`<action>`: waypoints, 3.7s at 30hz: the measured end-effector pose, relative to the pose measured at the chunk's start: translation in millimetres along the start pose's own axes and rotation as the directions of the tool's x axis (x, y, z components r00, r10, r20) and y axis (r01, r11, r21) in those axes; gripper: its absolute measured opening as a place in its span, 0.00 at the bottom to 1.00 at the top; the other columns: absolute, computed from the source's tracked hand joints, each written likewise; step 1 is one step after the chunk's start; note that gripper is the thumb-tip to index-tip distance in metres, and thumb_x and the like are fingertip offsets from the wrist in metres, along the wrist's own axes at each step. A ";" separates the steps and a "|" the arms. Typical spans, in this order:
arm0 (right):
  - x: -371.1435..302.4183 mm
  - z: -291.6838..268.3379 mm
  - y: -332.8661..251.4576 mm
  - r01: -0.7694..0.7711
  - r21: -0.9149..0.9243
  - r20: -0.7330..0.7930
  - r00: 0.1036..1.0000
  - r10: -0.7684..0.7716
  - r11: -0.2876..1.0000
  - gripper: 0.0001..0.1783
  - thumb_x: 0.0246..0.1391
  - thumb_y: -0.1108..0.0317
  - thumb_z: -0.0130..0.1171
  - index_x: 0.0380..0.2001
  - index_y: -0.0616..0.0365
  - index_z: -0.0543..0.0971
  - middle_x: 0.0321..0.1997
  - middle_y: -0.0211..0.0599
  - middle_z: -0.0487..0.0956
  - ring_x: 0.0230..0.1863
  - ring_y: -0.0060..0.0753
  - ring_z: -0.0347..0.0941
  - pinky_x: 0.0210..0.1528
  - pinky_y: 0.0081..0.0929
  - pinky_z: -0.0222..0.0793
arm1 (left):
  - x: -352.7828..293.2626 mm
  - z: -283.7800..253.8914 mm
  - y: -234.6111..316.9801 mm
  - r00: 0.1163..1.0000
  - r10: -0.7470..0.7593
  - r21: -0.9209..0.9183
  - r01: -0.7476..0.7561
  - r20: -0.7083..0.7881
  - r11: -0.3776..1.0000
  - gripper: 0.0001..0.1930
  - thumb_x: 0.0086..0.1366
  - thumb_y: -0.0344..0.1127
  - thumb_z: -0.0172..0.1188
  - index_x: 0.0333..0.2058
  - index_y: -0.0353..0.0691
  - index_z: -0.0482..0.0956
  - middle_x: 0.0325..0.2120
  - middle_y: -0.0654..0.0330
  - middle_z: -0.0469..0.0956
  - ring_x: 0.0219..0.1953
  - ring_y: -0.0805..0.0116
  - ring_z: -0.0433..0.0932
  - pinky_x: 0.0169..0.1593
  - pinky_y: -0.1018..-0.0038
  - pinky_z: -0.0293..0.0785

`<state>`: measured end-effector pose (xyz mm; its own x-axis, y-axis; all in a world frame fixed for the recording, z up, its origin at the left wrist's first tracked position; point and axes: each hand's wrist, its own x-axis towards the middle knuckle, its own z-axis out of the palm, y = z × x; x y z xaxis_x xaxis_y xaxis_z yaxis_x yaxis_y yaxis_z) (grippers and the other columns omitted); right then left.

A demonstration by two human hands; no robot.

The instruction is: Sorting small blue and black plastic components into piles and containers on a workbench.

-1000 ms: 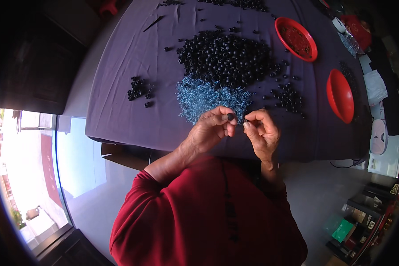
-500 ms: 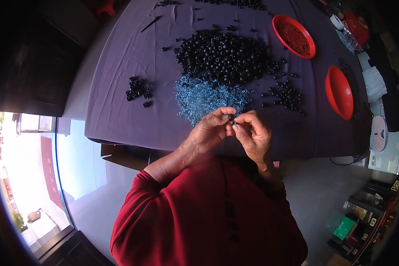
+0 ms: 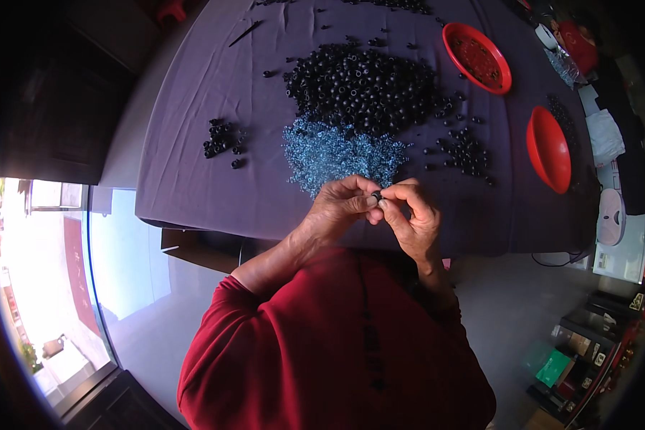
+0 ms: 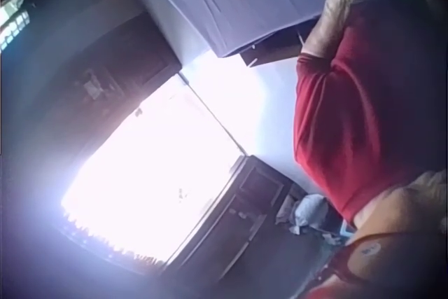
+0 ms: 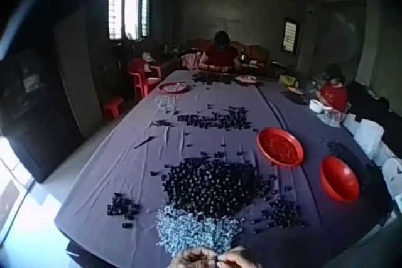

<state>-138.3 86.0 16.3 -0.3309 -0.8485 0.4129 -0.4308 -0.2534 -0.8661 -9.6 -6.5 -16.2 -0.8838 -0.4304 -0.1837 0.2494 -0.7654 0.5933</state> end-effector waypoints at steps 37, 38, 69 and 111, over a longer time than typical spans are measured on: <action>-42.5 20.5 34.4 0.166 -0.648 -0.165 0.922 -0.351 0.743 0.13 0.40 0.76 0.61 0.33 0.63 0.71 0.27 0.38 0.71 0.24 0.36 0.69 0.24 0.26 0.66 | 4.7 -4.9 -24.5 0.933 -0.341 -0.142 0.324 -0.112 0.935 0.09 0.56 0.29 0.57 0.36 0.33 0.75 0.32 0.60 0.76 0.37 0.69 0.73 0.47 0.74 0.67; -42.4 21.0 35.0 0.158 -0.644 -0.180 0.920 -0.349 0.748 0.13 0.41 0.76 0.61 0.32 0.63 0.71 0.27 0.38 0.71 0.24 0.36 0.70 0.24 0.26 0.66 | 5.2 -4.3 -23.6 0.933 -0.343 -0.141 0.327 -0.111 0.935 0.09 0.56 0.29 0.57 0.36 0.33 0.75 0.32 0.60 0.76 0.37 0.69 0.73 0.47 0.74 0.67; -23.0 -13.2 5.7 0.067 -0.166 0.118 0.992 -0.047 0.984 0.10 0.42 0.80 0.59 0.30 0.62 0.71 0.27 0.39 0.72 0.27 0.30 0.70 0.27 0.22 0.66 | -4.0 5.8 -3.0 0.994 -0.090 0.408 0.105 -0.056 0.907 0.08 0.55 0.29 0.59 0.33 0.32 0.76 0.27 0.61 0.76 0.32 0.74 0.73 0.41 0.78 0.69; 13.6 -8.6 14.7 -0.372 0.419 0.212 0.927 0.310 0.828 0.04 0.53 0.73 0.53 0.32 0.62 0.72 0.28 0.30 0.72 0.22 0.14 0.65 0.25 0.12 0.64 | -6.5 1.2 -4.7 0.993 0.086 0.014 -0.085 -0.083 0.996 0.07 0.58 0.30 0.56 0.36 0.36 0.73 0.29 0.60 0.75 0.31 0.74 0.72 0.37 0.78 0.68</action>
<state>-156.4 74.8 11.6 -0.2623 -0.9634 0.0548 0.1179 -0.0884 -0.9891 -5.5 0.5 -16.8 -0.8228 -0.5333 -0.1965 0.3184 -0.7189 0.6179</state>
